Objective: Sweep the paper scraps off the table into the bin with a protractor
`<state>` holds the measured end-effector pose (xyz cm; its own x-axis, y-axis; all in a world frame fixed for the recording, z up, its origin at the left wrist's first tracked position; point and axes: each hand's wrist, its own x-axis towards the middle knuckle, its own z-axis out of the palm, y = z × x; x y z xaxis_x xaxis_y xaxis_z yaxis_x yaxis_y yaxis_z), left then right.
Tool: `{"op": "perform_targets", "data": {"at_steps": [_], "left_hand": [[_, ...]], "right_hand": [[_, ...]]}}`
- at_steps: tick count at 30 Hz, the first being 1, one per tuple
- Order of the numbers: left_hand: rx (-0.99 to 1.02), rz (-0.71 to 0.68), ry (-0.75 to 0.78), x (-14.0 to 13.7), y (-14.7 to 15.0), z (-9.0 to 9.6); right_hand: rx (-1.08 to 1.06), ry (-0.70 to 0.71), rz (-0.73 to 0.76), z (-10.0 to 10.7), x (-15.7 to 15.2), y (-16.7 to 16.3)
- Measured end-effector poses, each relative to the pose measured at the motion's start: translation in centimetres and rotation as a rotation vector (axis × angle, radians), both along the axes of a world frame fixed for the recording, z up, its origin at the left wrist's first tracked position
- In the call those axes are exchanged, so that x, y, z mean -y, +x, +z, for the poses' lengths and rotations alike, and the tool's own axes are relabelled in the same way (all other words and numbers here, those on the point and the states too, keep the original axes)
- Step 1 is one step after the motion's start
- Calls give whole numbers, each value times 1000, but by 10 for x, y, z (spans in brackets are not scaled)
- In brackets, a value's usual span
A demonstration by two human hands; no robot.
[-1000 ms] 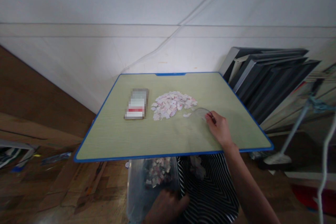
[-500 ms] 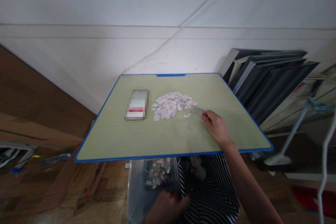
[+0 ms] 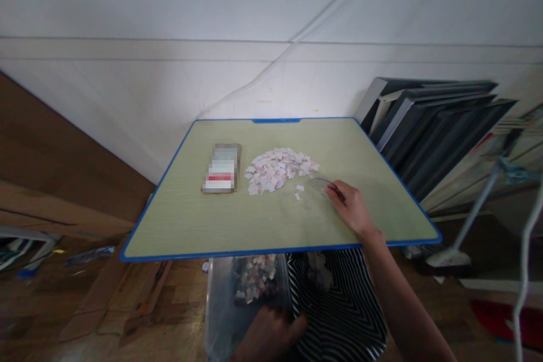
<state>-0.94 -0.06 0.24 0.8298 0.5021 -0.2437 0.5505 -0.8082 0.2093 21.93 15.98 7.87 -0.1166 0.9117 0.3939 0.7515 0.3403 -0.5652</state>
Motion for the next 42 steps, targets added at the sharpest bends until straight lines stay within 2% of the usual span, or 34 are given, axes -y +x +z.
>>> {"op": "perform_targets", "data": {"at_steps": [7, 13, 18, 24, 35, 42], "left_hand": [[1, 2, -8, -1, 0, 0], [1, 18, -25, 0, 0, 1], [9, 19, -34, 1, 1, 1], [3, 20, -61, -1, 1, 5], [9, 7, -76, -2, 0, 6], [-17, 17, -74, 0, 0, 7]], "right_hand": [[41, -17, 183, 3, 10, -3], [72, 20, 119, 2, 14, -4], [131, 15, 252, 2, 21, -9], [205, 53, 76, 0, 27, -7], [351, 32, 260, 5, 40, -47], [222, -33, 44, 1, 32, -31]]}}
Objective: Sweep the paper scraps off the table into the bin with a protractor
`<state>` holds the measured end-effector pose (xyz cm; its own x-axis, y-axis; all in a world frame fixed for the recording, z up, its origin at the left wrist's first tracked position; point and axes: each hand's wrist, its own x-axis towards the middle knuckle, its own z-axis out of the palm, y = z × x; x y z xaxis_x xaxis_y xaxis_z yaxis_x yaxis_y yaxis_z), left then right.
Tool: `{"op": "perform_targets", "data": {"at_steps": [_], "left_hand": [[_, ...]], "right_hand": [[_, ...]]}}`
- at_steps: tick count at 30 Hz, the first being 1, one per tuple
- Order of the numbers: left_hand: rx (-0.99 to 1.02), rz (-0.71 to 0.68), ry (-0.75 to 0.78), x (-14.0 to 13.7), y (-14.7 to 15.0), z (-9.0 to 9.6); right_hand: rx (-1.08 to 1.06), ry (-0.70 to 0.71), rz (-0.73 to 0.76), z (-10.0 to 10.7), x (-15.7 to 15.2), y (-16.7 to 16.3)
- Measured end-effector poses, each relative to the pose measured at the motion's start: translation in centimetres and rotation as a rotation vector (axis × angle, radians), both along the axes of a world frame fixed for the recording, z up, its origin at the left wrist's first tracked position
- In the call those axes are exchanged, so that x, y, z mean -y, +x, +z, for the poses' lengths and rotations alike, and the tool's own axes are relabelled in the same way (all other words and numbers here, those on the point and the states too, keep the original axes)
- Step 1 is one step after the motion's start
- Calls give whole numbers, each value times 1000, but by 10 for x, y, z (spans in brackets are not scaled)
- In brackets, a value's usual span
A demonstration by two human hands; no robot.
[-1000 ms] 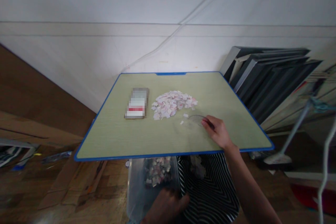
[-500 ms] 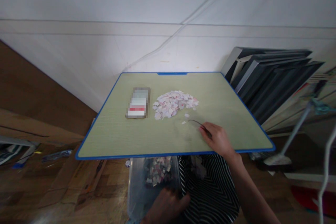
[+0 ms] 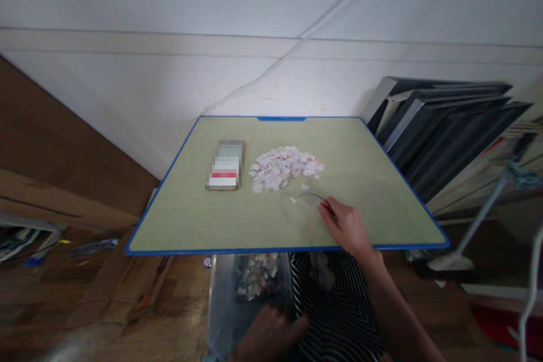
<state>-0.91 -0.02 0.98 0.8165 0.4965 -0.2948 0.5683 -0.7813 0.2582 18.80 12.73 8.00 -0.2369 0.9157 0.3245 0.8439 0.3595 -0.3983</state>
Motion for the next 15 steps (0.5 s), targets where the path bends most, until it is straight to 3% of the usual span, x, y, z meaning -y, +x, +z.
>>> {"op": "perform_targets", "data": {"at_steps": [15], "left_hand": [[32, -5, 8, -3, 0, 5]], "right_hand": [[25, -24, 54, -1, -1, 0]]}}
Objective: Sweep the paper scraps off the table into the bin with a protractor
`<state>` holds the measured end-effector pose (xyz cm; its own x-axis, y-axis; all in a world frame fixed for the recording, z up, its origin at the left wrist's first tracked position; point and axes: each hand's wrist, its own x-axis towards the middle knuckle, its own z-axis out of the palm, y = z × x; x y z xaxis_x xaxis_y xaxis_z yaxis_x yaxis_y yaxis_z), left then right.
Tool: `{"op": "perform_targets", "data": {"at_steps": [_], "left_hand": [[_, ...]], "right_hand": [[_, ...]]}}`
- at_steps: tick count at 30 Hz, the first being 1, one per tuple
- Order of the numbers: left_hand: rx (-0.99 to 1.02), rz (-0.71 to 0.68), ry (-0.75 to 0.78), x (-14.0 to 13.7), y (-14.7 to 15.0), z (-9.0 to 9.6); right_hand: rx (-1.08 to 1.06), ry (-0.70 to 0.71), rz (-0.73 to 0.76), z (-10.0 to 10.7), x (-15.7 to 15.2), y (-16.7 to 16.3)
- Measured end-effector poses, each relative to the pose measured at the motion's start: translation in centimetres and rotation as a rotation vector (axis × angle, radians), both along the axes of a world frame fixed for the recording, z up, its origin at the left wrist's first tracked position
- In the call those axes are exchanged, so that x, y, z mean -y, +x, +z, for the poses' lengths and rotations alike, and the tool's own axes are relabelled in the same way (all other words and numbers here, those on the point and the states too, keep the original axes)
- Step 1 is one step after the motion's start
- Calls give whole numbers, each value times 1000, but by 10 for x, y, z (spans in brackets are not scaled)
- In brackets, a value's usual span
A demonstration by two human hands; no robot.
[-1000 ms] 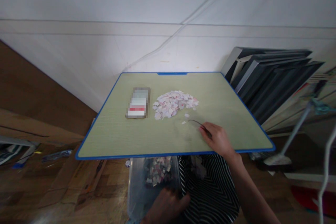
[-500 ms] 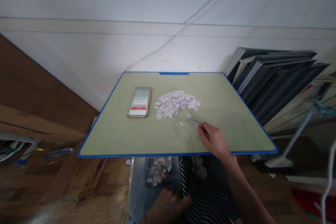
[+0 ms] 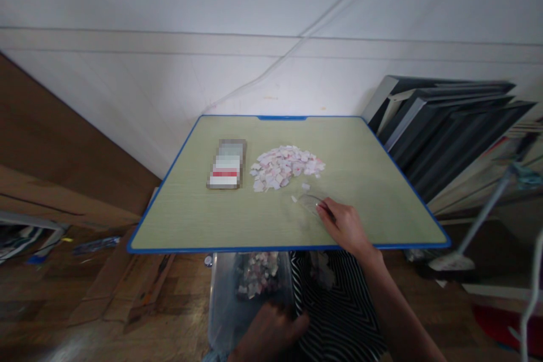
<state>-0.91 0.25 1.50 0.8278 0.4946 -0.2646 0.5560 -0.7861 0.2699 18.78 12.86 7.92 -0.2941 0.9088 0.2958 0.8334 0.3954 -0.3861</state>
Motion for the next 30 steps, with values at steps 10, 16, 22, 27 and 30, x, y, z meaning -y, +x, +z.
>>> {"op": "perform_targets", "data": {"at_steps": [10, 16, 22, 27, 30], "left_hand": [[-22, 12, 6, 3, 0, -13], [-36, -3, -2, 2, 0, -7], [-24, 5, 15, 2, -1, -9], [11, -1, 28, 3, -2, -15], [20, 9, 21, 3, -1, -14]], "right_hand": [[124, -90, 35, 23, 9, 29], [139, -166, 47, 40, 21, 60], [-80, -33, 56, 29, 9, 60], [-85, 5, 194, 10, -11, 50], [-57, 1, 241, 8, -11, 52]]}}
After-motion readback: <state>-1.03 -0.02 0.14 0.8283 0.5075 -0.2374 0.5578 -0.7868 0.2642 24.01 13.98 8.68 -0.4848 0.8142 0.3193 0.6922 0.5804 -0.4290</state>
